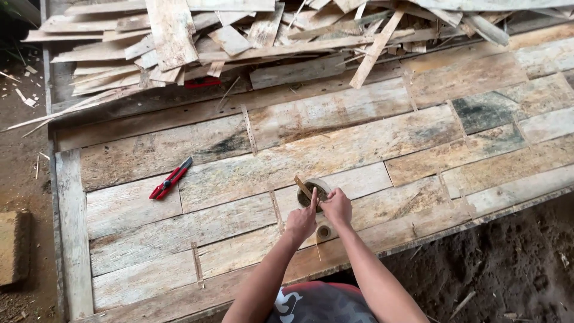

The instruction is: The person repeatedly picks up thin wooden strips, dips one end into a small container of adhesive, and places the strips onto a wooden workbench. A utility knife and a roll of tape are visible on the bench but are not used during the clip.

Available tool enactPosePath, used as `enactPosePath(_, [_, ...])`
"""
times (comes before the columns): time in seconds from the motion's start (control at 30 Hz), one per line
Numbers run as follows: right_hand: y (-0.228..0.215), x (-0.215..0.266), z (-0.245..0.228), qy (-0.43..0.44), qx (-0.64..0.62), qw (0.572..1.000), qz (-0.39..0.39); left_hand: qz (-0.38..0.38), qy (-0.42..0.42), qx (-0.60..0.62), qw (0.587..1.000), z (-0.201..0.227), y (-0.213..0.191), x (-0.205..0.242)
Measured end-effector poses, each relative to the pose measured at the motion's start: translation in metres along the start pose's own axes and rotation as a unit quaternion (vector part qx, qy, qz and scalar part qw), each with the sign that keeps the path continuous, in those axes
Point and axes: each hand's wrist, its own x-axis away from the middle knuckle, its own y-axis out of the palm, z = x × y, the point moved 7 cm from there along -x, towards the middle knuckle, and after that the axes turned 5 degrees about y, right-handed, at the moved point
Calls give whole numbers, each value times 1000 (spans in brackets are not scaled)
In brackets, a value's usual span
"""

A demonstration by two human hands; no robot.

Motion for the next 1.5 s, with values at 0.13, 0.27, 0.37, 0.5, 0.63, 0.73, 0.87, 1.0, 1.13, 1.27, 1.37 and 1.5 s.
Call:
enactPosePath(0.13, [-8,2,5,-2,-11,1000,4,10,-13,11,1000,6,-15,5])
enactPosePath(0.27, [-14,0,13,6,-28,1000,1,26,-34,3,999,5,-12,-1])
enactPosePath(0.37, [-23,7,17,4,-44,999,-2,45,-44,10,998,6,-5,1])
enactPosePath(0.5, [-33,7,25,5,-72,997,-7,69,-56,33,995,9,-10,3])
enactPosePath(0.63, [-43,1,34,9,-80,997,-14,48,-69,30,996,8,-5,-3])
enactPosePath(0.73, [-48,1,46,7,-82,996,-25,41,-74,53,995,8,-1,4])
enactPosePath(0.87, [-70,-1,49,-12,-189,981,-38,48,-70,82,993,11,-2,2])
enactPosePath(1.0, [-107,24,34,-31,-318,945,-68,39,-73,88,993,6,13,-3])
enactPosePath(1.13, [-145,14,42,-42,-362,930,-55,25,-49,108,993,0,22,-11])
enactPosePath(1.27, [-184,29,33,-66,-416,906,-45,99,-56,393,912,3,-7,-15])
enactPosePath(1.37, [-198,31,34,-83,-433,896,-52,187,-93,570,794,3,-11,-44])
enactPosePath(1.5, [-209,30,41,-92,-441,890,-64,218,-114,744,622,15,9,-91])
